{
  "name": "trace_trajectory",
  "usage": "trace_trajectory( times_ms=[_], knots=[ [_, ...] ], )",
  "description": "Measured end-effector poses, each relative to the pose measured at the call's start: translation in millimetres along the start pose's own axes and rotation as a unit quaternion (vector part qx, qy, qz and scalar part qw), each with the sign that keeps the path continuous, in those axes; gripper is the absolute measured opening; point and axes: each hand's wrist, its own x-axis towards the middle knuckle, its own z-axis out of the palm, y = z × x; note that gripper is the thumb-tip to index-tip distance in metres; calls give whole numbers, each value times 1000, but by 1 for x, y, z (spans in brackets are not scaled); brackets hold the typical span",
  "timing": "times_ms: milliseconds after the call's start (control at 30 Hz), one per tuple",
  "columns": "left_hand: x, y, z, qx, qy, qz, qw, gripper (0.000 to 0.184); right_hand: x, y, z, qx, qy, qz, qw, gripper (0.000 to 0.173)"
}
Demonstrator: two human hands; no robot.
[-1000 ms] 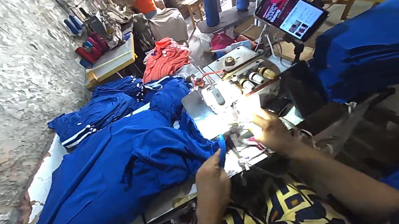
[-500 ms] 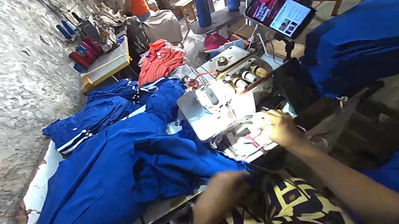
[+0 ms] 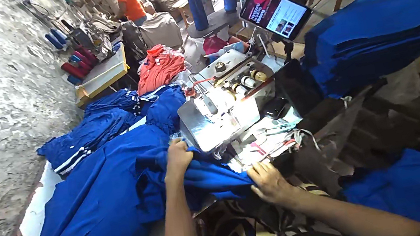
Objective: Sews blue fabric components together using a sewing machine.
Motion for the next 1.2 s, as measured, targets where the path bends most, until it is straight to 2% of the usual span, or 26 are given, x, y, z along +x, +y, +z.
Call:
trace_trajectory(
  times_ms=[67, 100, 133, 200, 267, 300, 333, 367, 433, 500, 567, 633, 700, 800, 900, 1000, 1100, 1200],
  knots=[
    [-40, -21, -26, -96, 161, 121, 975, 15, 3, 10, -21, 87, -22, 2, 996, 26],
    [-64, -30, -42, -144, 197, 187, 952, 19, 7, 15, -34, 136, -21, 5, 990, 22],
    [-92, -33, -60, -195, 187, 241, 932, 24, 13, 19, -51, 183, -19, 12, 983, 21],
    [-144, -22, -91, -267, 86, 338, 898, 22, 30, 25, -88, 254, 34, 8, 966, 18],
    [-177, -9, -103, -343, 11, 389, 855, 17, 45, 32, -118, 356, 91, -21, 930, 17],
    [-184, -8, -103, -356, 29, 375, 856, 16, 49, 34, -130, 405, 97, -25, 909, 22],
    [-184, -9, -101, -341, 76, 332, 876, 18, 53, 33, -138, 437, 94, -16, 894, 28],
    [-179, -10, -97, -317, 123, 272, 900, 16, 55, 33, -142, 445, 83, 2, 891, 30],
    [-158, -15, -82, -305, 187, 136, 924, 10, 59, 43, -129, 405, 28, 38, 913, 21],
    [-134, -27, -54, -250, 176, 28, 952, 17, 58, 60, -97, 348, -43, 84, 933, 20],
    [-112, -41, -17, -194, 138, -47, 970, 25, 53, 77, -61, 300, -66, 103, 946, 19],
    [-97, -51, 18, -174, 153, -64, 971, 26, 50, 89, -41, 271, -60, 114, 954, 22],
    [-93, -60, 33, -184, 195, -53, 962, 23, 53, 95, -40, 277, -67, 143, 948, 23],
    [-99, -72, 26, -263, 136, -39, 954, 25, 59, 102, -42, 339, -68, 192, 918, 18],
    [-108, -79, 19, -307, 100, -14, 946, 22, 62, 104, -41, 395, -10, 258, 881, 12],
    [-114, -81, 26, -339, 165, -5, 926, 17, 58, 105, -34, 423, 57, 272, 862, 11],
    [-115, -81, 40, -382, 273, -14, 883, 11, 56, 102, -35, 460, 83, 267, 843, 3],
    [-111, -70, 44, -379, 332, -63, 861, 11, 52, 103, -40, 497, 40, 249, 830, 24]
  ],
)
